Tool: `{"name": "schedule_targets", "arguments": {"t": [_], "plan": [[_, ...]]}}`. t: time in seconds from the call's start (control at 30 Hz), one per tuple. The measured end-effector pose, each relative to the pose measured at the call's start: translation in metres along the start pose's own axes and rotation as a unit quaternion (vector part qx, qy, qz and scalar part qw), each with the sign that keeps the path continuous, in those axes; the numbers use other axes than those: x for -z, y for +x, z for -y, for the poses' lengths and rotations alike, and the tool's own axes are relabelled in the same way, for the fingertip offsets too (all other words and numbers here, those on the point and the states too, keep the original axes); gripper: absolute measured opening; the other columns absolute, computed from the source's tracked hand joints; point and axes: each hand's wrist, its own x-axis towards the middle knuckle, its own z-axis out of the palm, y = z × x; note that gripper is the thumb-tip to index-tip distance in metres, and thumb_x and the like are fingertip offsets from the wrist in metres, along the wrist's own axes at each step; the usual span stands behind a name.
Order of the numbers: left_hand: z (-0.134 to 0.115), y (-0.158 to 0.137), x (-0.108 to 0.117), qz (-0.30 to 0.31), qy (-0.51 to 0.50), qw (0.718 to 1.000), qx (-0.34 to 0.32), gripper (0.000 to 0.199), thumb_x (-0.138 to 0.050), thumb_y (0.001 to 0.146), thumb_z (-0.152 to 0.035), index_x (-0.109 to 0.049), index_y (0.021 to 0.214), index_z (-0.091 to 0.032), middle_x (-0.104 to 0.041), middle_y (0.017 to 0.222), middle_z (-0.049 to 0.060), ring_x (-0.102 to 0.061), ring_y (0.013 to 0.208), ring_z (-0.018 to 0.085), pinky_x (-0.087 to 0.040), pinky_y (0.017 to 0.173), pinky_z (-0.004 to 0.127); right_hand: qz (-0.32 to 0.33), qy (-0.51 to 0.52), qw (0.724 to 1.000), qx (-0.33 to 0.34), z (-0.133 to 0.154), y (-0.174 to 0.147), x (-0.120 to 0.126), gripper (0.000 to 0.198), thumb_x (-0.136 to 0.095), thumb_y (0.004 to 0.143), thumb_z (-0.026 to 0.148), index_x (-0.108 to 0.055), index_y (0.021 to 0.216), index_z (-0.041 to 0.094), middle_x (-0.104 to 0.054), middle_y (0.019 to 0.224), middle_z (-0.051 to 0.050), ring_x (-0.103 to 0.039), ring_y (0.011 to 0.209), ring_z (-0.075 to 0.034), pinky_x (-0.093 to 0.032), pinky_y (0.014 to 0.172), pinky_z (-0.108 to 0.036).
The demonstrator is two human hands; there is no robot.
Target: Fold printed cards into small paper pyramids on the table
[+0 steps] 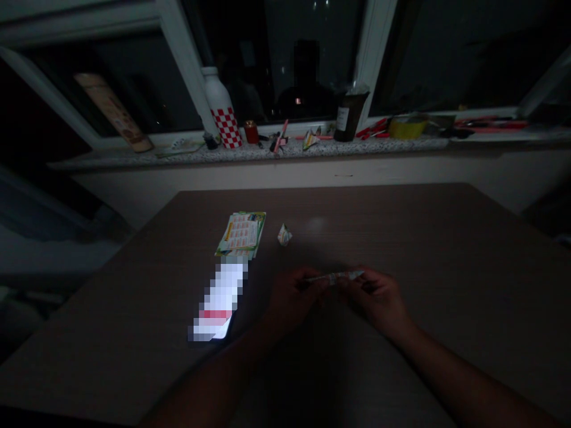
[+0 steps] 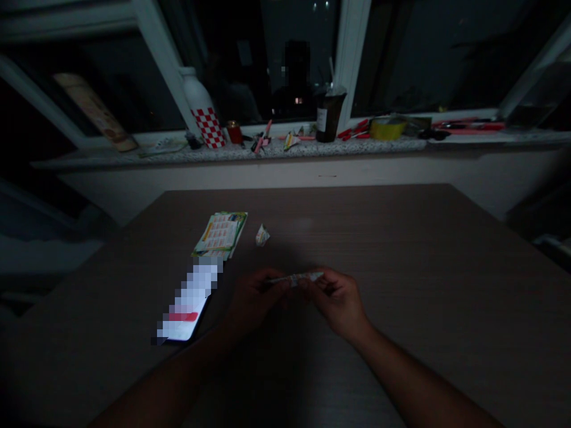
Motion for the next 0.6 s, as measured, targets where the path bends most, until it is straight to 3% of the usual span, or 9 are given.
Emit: {"name": "schedule_targets", "arguments": {"t": [0.2, 0.43, 0.6], "plan": [[0.0041, 0.0024, 0.0020, 0.036, -0.070, 0.997, -0.009, 0.029, -0.054, 0.084, -0.041, -0.062, 0.087, -0.013, -0.060, 0.061, 0.000, -0.056, 0.053, 0.012, -0.042, 0.055, 0.023, 0.033, 0.042, 0.999, -0.002, 0.0004, 0.0010, -0.0017, 0.021, -0.072, 0.072, 0.037, -0.066, 0.077, 0.017, -0.062, 0.055, 0.000, -0.054, 0.047, -0.010, -0.042, 0.044, -0.019], [0.0037, 0.0025, -0.0016, 0.045, 0.010, 0.999, -0.011, 0.024, -0.058, 0.082, -0.033, -0.065, 0.094, -0.013, -0.064, 0.074, 0.003, -0.059, 0.065, 0.014, -0.043, 0.061, 0.023, 0.033, 0.058, 0.998, 0.014, -0.0061, 0.0055, 0.0023, 0.027, -0.073, 0.071, 0.029, -0.063, 0.094, 0.020, -0.067, 0.071, 0.000, -0.062, 0.061, -0.011, -0.049, 0.056, -0.021], [-0.0006, 0.0017, -0.0048, 0.055, 0.067, 0.995, -0.044, 0.025, -0.056, 0.082, -0.024, -0.065, 0.104, -0.016, -0.069, 0.099, 0.006, -0.063, 0.090, 0.019, -0.047, 0.080, 0.028, 0.047, -0.055, 0.996, 0.056, -0.0073, 0.0062, 0.0062, 0.031, -0.058, 0.082, 0.029, -0.058, 0.111, 0.019, -0.068, 0.083, -0.005, -0.065, 0.074, -0.016, -0.052, 0.064, -0.026]]}}
